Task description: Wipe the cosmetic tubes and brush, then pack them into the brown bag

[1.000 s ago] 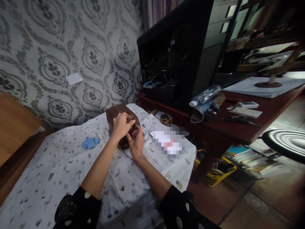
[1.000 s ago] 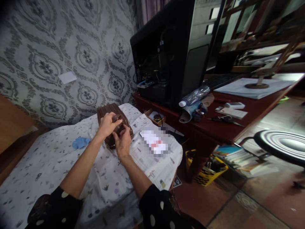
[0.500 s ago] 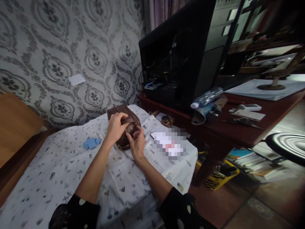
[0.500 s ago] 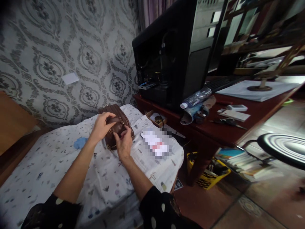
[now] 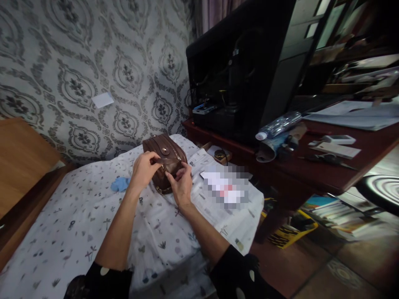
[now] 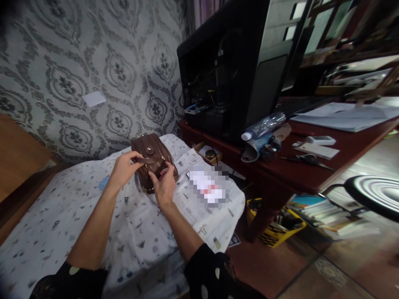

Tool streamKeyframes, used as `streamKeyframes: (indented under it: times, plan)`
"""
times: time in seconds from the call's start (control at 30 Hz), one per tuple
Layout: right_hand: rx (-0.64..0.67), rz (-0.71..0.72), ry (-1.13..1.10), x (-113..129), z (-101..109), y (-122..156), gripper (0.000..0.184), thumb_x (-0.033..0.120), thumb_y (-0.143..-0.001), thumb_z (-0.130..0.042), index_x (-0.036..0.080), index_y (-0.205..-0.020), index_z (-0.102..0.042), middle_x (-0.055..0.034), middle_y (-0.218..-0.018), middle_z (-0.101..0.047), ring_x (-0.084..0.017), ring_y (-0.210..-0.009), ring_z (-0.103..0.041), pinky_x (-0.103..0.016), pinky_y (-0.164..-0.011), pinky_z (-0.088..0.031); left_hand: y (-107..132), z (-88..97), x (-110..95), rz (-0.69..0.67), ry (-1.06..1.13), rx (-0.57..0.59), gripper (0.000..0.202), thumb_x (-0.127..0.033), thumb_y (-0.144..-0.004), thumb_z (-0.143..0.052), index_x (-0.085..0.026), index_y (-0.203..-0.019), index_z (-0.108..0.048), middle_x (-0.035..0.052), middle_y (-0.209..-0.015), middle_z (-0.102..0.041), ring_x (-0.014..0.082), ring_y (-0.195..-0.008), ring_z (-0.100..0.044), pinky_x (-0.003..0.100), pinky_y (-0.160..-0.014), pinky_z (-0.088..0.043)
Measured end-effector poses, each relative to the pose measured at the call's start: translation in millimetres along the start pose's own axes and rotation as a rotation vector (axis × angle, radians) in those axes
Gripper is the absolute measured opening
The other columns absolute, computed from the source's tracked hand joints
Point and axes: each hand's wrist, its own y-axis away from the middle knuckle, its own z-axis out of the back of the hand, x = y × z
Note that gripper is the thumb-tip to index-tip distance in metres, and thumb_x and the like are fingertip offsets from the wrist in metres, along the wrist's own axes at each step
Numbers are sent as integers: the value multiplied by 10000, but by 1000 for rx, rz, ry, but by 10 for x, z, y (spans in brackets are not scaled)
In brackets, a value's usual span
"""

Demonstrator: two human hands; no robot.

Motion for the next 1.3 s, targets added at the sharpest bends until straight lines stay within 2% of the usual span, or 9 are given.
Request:
streamKeyframes:
  times: [0.17, 0.33, 0.47, 0.83, 1.0, 1.1, 1.2, 1.3]
  plan:
    - [-4, -11, -15, 37, 4, -7, 582, 372, -734, -761, 213, -1220, -484, 77, -765, -507, -126, -602, -501, -273, -605, -431, 35, 38, 64, -33, 56, 43, 66, -214, -812, -636, -195, -820, -698, 27, -861, -678, 178, -837, -613, 264, -689, -448]
    - [-15, -25, -15, 58, 8, -4, 607, 362, -705, -790, 210, -1211, -491, 83, -752, -504, -126, -604, -507, -276, -628, -444, 28, -22, 81, 13, -15, -9, 149, -247, -870, -565, -173, -772, -650, 39, -836, -647, 170, -751, -592, 274, -651, -428]
    - [-16, -11, -16, 48, -4, -1, 595, 366, -719, -780, 212, -1214, -490, 83, -750, -508, -128, -610, -507, -277, -633, -444, 36, -58, 64, 32, -54, -16, 190, -264, -883, -545, -182, -725, -611, 31, -785, -636, 172, -732, -586, 288, -695, -429]
    - [-5, 2, -19, 27, -4, -5, 593, 383, -730, -764, 219, -1220, -475, 82, -757, -507, -126, -601, -500, -275, -616, -436, 87, -62, 19, 50, -134, 34, 194, -292, -863, -563, -194, -698, -596, 14, -725, -613, 165, -658, -534, 284, -616, -376]
    - [-16, -3, -17, 24, -11, -1, 588, 379, -727, -761, 219, -1217, -478, 80, -758, -506, -128, -605, -501, -276, -616, -434, 94, -45, 31, 24, -108, 71, 170, -277, -860, -574, -190, -731, -642, 24, -762, -650, 173, -696, -565, 290, -651, -409]
    - [-21, 6, -13, 26, -8, -5, 568, 371, -735, -750, 219, -1211, -481, 79, -755, -507, -130, -608, -505, -275, -620, -434, 90, -25, 35, -8, -95, 101, 169, -259, -851, -595, -196, -696, -618, 14, -740, -637, 175, -716, -578, 289, -664, -417]
    - [-3, 0, -12, 33, 1, -9, 581, 365, -734, -752, 215, -1221, -474, 78, -759, -509, -133, -617, -509, -280, -631, -440, 102, -15, 4, -15, -142, 132, 187, -257, -862, -600, -203, -683, -584, 11, -723, -625, 184, -726, -580, 287, -650, -407]
    - [11, -7, -31, 44, 15, -6, 588, 366, -741, -744, 206, -1233, -464, 74, -758, -510, -140, -626, -511, -284, -636, -444, 127, -33, -67, -22, -235, 107, 146, -269, -904, -565, -208, -782, -619, 33, -783, -648, 212, -780, -591, 306, -677, -416]
